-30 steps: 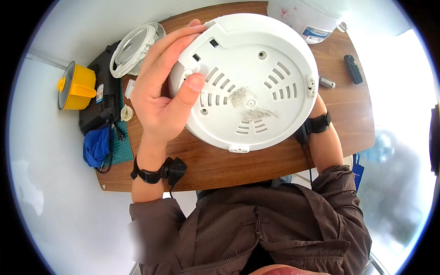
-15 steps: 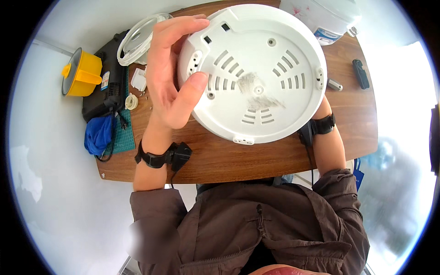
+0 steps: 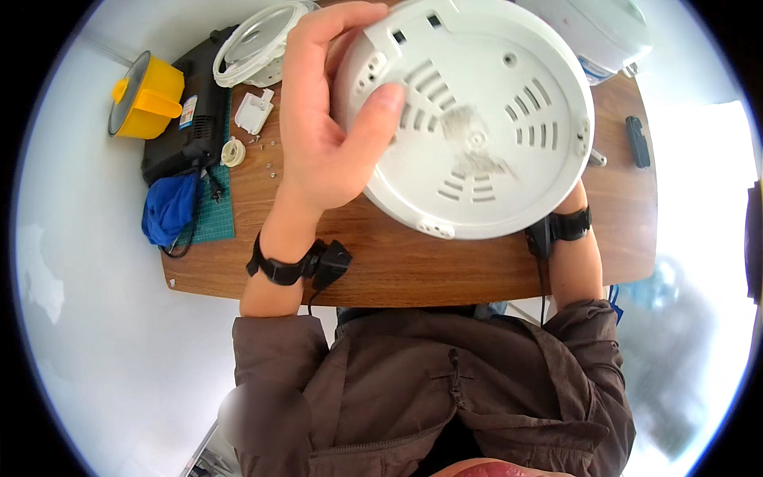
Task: The person uses a screwdriver to tighten screws on the internal mechanism of a white appliance, then places the top cover onto the base and rotates it to lock it in place. The person repeatedly lifts and turns the assembled unit to inspect the fit and alignment.
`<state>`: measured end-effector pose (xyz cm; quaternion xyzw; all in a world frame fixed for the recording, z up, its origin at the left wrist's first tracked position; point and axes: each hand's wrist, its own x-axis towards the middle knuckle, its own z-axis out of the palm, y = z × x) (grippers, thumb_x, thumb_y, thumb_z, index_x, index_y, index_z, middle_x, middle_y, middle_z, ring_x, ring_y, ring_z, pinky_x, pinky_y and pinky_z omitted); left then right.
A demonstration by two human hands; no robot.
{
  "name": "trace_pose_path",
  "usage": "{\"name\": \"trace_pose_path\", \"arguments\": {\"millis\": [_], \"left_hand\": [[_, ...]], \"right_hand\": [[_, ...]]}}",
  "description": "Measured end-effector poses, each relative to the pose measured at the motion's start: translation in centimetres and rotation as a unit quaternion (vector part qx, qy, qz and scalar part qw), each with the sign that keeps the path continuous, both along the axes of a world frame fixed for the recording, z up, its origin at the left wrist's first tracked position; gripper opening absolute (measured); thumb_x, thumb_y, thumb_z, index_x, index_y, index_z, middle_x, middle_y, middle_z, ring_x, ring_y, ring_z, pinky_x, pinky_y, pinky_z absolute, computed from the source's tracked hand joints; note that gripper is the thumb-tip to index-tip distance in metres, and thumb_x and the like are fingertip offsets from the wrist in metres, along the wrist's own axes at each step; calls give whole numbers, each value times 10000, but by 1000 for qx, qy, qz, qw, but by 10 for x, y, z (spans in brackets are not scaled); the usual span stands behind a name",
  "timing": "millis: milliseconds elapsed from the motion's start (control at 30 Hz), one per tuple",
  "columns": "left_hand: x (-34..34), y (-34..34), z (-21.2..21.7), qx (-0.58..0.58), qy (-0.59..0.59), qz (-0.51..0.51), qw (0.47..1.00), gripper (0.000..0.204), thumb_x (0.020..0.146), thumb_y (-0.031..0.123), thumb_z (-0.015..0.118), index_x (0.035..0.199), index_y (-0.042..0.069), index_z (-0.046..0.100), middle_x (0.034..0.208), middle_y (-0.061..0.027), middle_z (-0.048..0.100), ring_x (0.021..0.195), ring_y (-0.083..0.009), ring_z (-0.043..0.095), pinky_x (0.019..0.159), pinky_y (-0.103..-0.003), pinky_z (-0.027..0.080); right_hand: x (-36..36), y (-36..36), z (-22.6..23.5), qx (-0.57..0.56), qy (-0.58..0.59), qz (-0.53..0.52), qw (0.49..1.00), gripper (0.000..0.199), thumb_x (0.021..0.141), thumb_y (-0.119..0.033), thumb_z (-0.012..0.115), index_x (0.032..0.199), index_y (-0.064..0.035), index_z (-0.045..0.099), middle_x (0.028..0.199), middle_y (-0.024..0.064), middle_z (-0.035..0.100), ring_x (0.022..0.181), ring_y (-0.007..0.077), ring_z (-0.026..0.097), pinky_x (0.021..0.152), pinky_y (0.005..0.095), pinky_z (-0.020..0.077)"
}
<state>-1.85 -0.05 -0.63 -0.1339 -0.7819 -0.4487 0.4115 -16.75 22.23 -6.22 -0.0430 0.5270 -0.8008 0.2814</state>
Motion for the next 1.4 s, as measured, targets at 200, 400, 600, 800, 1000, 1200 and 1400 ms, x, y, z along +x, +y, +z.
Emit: {"name": "trace_pose_path", "arguments": {"millis": [200, 400, 600, 800, 1000, 1200, 1400], "left_hand": [[12, 31, 11, -269, -21, 201, 942, 682, 1003, 478, 498, 1497, 8, 478, 1499, -330, 430, 1346, -439, 471, 1162, -493, 325], [23, 50, 6, -378, -121, 248, 883, 1246, 735, 970, 422, 1531, 11, 460, 1614, -303, 336, 1442, -560, 360, 1105, -737, 275], [34, 63, 6, -287, -141, 267, 909, 1236, 779, 900, 510, 1559, -47, 360, 1599, -326, 343, 1464, -554, 337, 1163, -634, 300], [38, 64, 8, -251, -127, 249, 927, 1068, 913, 776, 521, 1561, -56, 355, 1597, -342, 336, 1475, -552, 321, 1180, -581, 319], [40, 57, -2, -313, -79, 229, 918, 974, 948, 734, 512, 1558, -19, 403, 1598, -349, 333, 1466, -563, 329, 1169, -602, 328], [40, 51, -5, -346, -52, 208, 914, 951, 945, 735, 514, 1547, 3, 434, 1585, -353, 352, 1460, -564, 336, 1162, -623, 328], [42, 60, 10, -257, -57, 192, 945, 710, 951, 536, 637, 1394, -9, 532, 1432, -284, 483, 1318, -474, 471, 1100, -537, 392]], "right_hand": [[-14, -18, -7, 7, 10, -26, 1000, 344, 1096, -250, 484, 1232, 17, 652, 1059, 76, 732, 938, 155, 706, 823, 320, 592], [-21, -16, -14, 32, -12, -58, 998, 440, 1068, -366, 553, 1211, 37, 658, 1091, 109, 715, 963, 166, 670, 862, 331, 530], [2, -15, 11, 4, -35, -30, 999, 543, 1042, -462, 587, 1260, 33, 635, 1167, 106, 701, 1038, 179, 651, 944, 348, 499], [28, -10, 24, 0, -13, -13, 1000, 597, 1081, -515, 495, 1319, 23, 597, 1226, 121, 683, 1069, 163, 651, 952, 332, 524], [26, -12, 17, -6, -6, -4, 1000, 608, 1092, -525, 451, 1320, 21, 593, 1203, 124, 695, 1068, 156, 669, 943, 326, 544], [23, -11, 14, -15, -1, 16, 1000, 595, 1099, -516, 436, 1313, 17, 594, 1209, 129, 697, 1071, 164, 675, 937, 313, 545], [29, -11, 13, 7, -31, -48, 998, 613, 1099, -526, 425, 1299, 28, 595, 1170, 126, 700, 1057, 169, 678, 921, 315, 550]]}}
